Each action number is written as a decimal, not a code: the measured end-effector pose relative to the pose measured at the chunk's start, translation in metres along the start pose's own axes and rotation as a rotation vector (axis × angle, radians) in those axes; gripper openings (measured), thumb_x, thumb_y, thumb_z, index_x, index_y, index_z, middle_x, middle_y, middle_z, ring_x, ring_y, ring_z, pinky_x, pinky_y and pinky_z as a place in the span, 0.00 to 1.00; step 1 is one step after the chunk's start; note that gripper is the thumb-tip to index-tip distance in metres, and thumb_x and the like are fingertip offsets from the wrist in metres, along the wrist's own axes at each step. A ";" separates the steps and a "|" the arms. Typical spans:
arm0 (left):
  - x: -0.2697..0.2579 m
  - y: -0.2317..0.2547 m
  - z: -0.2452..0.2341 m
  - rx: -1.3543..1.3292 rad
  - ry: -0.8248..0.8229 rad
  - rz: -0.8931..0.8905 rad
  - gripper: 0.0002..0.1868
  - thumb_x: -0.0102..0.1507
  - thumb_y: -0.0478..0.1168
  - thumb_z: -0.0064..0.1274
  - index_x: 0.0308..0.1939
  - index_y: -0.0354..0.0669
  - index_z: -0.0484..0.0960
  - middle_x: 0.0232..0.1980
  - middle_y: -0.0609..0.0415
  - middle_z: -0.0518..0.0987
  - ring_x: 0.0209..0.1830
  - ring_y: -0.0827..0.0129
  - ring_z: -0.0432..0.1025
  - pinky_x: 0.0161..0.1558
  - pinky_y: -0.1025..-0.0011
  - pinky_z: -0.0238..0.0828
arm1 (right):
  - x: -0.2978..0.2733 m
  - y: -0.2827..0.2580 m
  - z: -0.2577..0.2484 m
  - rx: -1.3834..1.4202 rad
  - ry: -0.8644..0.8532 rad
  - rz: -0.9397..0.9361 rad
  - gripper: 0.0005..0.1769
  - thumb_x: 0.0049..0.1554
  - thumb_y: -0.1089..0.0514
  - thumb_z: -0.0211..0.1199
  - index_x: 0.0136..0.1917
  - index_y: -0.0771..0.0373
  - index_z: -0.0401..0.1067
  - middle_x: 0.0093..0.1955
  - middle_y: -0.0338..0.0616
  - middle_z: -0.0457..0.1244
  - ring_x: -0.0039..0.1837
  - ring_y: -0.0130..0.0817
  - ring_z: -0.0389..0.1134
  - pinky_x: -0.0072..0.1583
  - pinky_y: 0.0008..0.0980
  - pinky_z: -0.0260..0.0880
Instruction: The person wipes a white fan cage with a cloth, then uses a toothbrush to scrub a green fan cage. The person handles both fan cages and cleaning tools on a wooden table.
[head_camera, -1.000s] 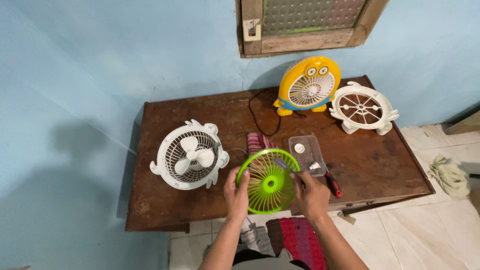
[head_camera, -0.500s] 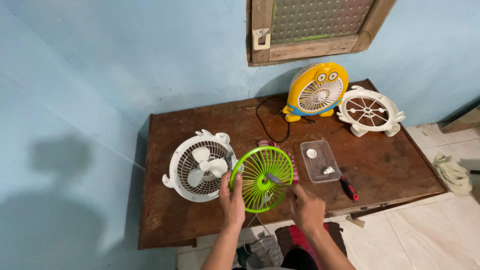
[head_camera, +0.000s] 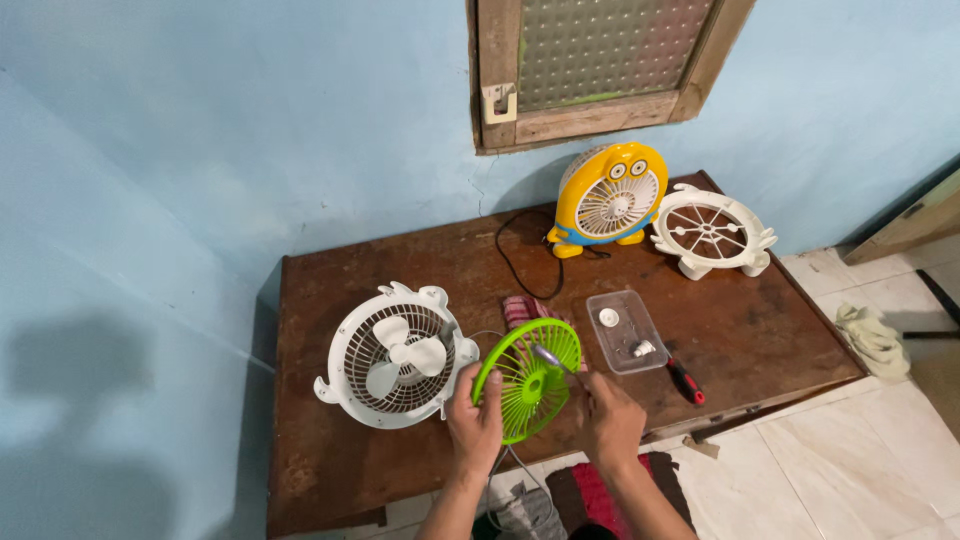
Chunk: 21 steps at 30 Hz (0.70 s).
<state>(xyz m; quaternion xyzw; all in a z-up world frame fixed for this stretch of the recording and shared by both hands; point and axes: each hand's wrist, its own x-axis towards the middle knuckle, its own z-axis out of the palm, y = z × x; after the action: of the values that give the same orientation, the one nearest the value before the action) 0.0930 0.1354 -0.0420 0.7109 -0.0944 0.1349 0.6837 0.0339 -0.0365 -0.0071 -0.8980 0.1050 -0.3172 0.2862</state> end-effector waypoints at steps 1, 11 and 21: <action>-0.005 0.001 0.002 0.014 -0.027 0.025 0.15 0.70 0.45 0.53 0.48 0.35 0.81 0.35 0.53 0.81 0.34 0.75 0.74 0.37 0.73 0.72 | -0.001 0.000 -0.003 -0.015 -0.016 0.061 0.06 0.54 0.60 0.67 0.47 0.54 0.75 0.37 0.47 0.68 0.38 0.48 0.71 0.40 0.43 0.69; 0.007 -0.002 -0.005 -0.017 0.051 0.067 0.13 0.69 0.42 0.54 0.50 0.34 0.80 0.34 0.50 0.85 0.32 0.72 0.78 0.36 0.72 0.75 | -0.010 -0.005 0.003 -0.059 -0.083 0.022 0.10 0.51 0.59 0.66 0.48 0.53 0.76 0.39 0.46 0.69 0.42 0.50 0.71 0.41 0.46 0.69; -0.012 0.008 -0.004 -0.026 0.095 0.031 0.14 0.70 0.44 0.52 0.49 0.35 0.79 0.34 0.51 0.84 0.33 0.71 0.79 0.37 0.72 0.76 | -0.012 -0.007 -0.003 0.027 -0.087 0.035 0.06 0.55 0.57 0.66 0.47 0.56 0.74 0.37 0.49 0.68 0.39 0.53 0.70 0.39 0.47 0.67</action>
<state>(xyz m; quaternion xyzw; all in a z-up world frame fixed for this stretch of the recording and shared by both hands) 0.0787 0.1386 -0.0387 0.6933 -0.0747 0.1778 0.6943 0.0225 -0.0277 -0.0075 -0.9050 0.1038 -0.2744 0.3081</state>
